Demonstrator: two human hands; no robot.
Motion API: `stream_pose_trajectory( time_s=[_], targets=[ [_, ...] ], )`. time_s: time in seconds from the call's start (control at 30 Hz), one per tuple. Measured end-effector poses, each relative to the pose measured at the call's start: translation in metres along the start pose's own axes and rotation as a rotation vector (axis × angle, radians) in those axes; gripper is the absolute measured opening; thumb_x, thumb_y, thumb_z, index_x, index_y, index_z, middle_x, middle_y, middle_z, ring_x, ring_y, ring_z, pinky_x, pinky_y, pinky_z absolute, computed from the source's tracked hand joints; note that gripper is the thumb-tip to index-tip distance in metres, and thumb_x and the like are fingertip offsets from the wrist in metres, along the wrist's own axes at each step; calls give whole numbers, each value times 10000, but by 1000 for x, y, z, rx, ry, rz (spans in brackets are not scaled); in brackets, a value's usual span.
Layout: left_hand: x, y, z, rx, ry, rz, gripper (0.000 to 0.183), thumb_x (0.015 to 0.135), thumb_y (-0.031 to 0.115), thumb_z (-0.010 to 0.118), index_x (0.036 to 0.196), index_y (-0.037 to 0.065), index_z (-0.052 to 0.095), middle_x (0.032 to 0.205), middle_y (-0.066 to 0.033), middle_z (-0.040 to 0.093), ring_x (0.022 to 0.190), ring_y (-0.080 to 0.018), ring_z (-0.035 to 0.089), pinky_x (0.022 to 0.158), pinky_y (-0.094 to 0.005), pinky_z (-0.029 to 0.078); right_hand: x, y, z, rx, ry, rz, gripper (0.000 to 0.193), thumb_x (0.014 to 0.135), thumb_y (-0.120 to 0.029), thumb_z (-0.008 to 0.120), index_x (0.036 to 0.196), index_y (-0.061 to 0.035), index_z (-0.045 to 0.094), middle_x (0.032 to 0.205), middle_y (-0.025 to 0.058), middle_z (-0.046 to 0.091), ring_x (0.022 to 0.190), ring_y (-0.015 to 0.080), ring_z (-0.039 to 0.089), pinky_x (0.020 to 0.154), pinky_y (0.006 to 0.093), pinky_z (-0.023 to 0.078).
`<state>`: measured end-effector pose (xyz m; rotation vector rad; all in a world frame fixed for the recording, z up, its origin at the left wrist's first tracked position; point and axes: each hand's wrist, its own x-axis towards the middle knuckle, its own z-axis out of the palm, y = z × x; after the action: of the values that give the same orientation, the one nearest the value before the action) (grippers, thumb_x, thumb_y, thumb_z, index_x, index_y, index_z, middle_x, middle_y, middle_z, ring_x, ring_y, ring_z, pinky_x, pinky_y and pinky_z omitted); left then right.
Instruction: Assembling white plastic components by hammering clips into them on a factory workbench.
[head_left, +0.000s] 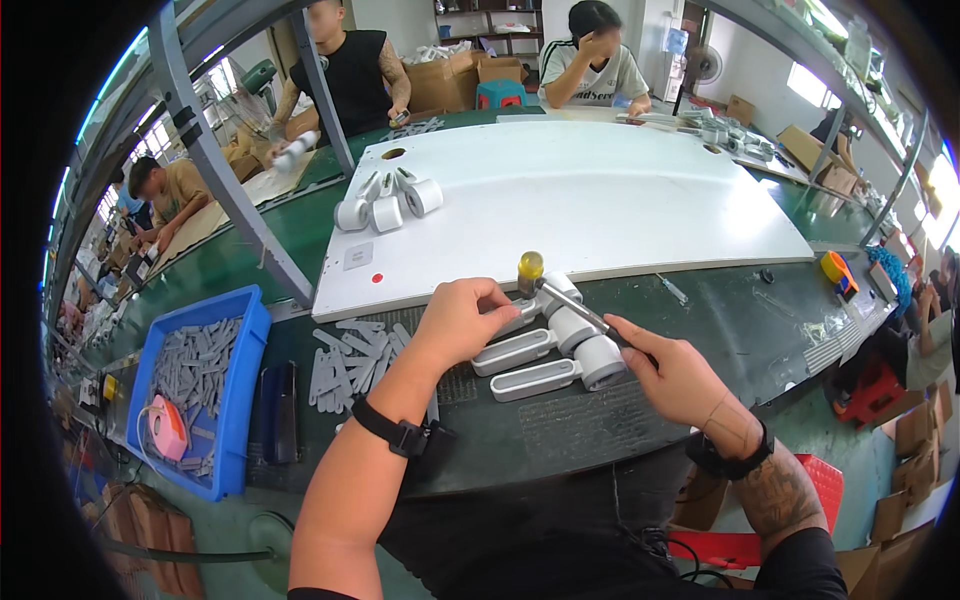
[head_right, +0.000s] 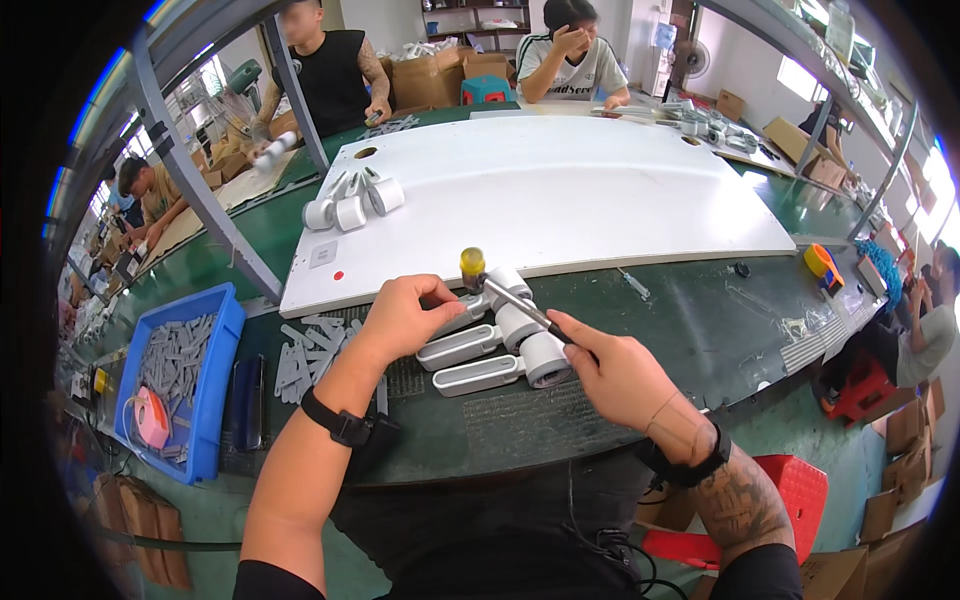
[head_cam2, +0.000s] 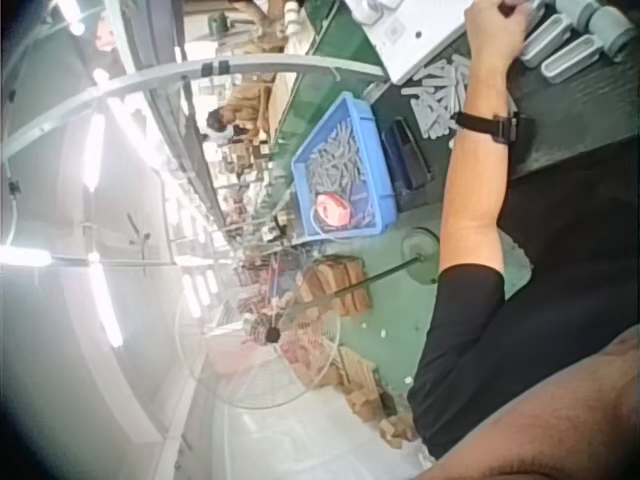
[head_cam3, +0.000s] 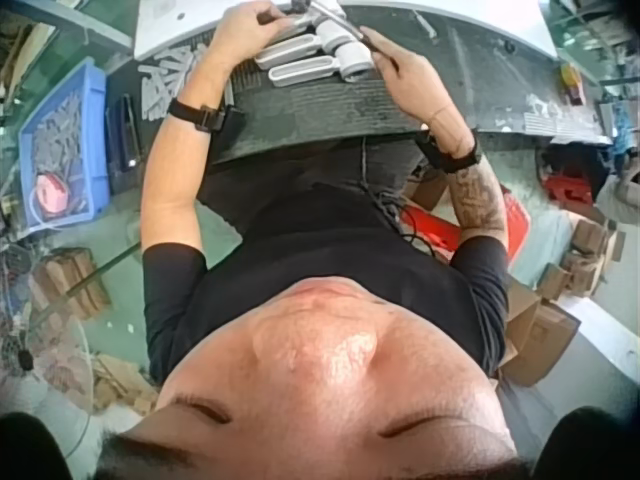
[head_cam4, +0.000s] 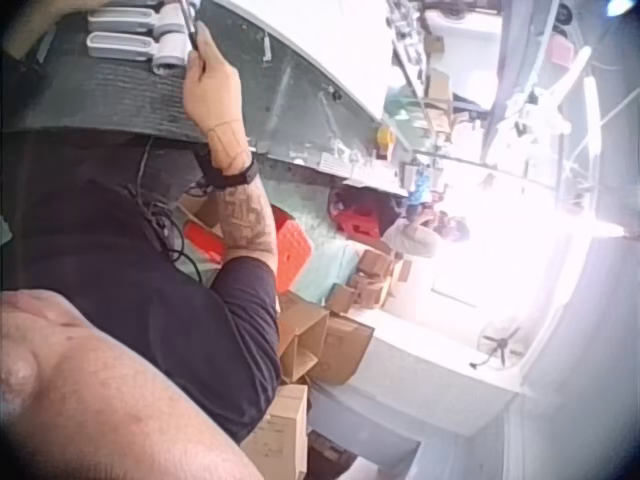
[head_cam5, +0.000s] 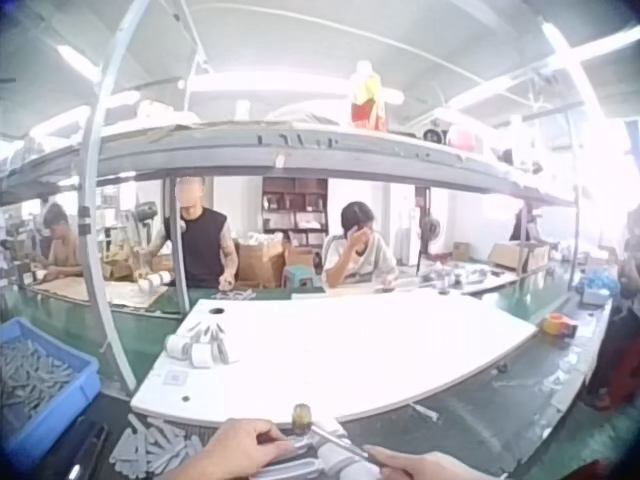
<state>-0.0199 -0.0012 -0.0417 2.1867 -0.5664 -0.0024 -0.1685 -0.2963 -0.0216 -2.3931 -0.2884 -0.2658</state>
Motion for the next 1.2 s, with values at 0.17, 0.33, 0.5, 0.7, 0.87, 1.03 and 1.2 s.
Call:
stream_pose_trajectory(
  time_s=[0.17, 0.33, 0.5, 0.7, 0.87, 1.03, 1.2],
  targets=[
    [-6, -5, -2, -42, -10, -42, 219, 929, 224, 891, 957, 20, 819, 835, -72, 796, 753, -136, 689, 720, -322, 551, 12, -30, -28, -20, -51, 201, 463, 1106, -161, 631, 1569, -172, 651, 864, 231, 707, 722, 244, 662, 766, 374, 550],
    [-3, -4, -1, -53, -11, 0, 218, 929, 225, 893, 950, 21, 816, 819, -67, 790, 743, -126, 678, 707, -315, 543, 12, -14, -19, 65, 116, -68, 456, 1121, -167, 613, 1575, -139, 640, 1107, 222, 781, 913, 282, 740, 891, 356, 566],
    [-7, -8, 0, -80, -27, -72, 220, 927, 226, 898, 935, 23, 813, 803, -59, 783, 734, -118, 673, 694, -314, 533, 22, -45, -40, -129, -209, 311, 472, 1096, -196, 636, 1567, -172, 649, 955, 235, 759, 802, 330, 676, 844, 349, 570],
    [-5, -9, -3, -84, -19, -40, 235, 926, 238, 905, 935, 25, 807, 782, -45, 766, 715, -114, 647, 685, -312, 523, 23, -54, -47, 102, 52, 245, 433, 1133, -144, 599, 1562, -116, 648, 1171, 186, 822, 945, 95, 693, 905, 314, 574],
    [-7, -9, 0, -49, -12, -34, 255, 926, 249, 906, 950, 17, 803, 825, -63, 775, 749, -134, 659, 709, -326, 535, 5, -20, -14, -14, -171, 147, 514, 1103, -172, 597, 1617, -195, 582, 990, 266, 762, 915, 479, 731, 865, 483, 585],
    [-21, -15, -10, 57, 61, -7, 311, 909, 286, 919, 1019, 11, 822, 917, -100, 813, 839, -176, 730, 782, -343, 578, 8, -25, -19, -55, -159, 128, 512, 1106, -190, 589, 1617, -209, 582, 936, 265, 748, 872, 473, 731, 830, 501, 583],
    [-34, -22, -29, 116, -59, -16, 376, 890, 351, 905, 1068, 27, 836, 979, -162, 805, 942, -294, 743, 859, -409, 582, 14, -38, -30, -153, -161, 136, 491, 1101, -173, 606, 1591, -203, 620, 898, 248, 741, 773, 442, 707, 759, 464, 577]
  ],
)
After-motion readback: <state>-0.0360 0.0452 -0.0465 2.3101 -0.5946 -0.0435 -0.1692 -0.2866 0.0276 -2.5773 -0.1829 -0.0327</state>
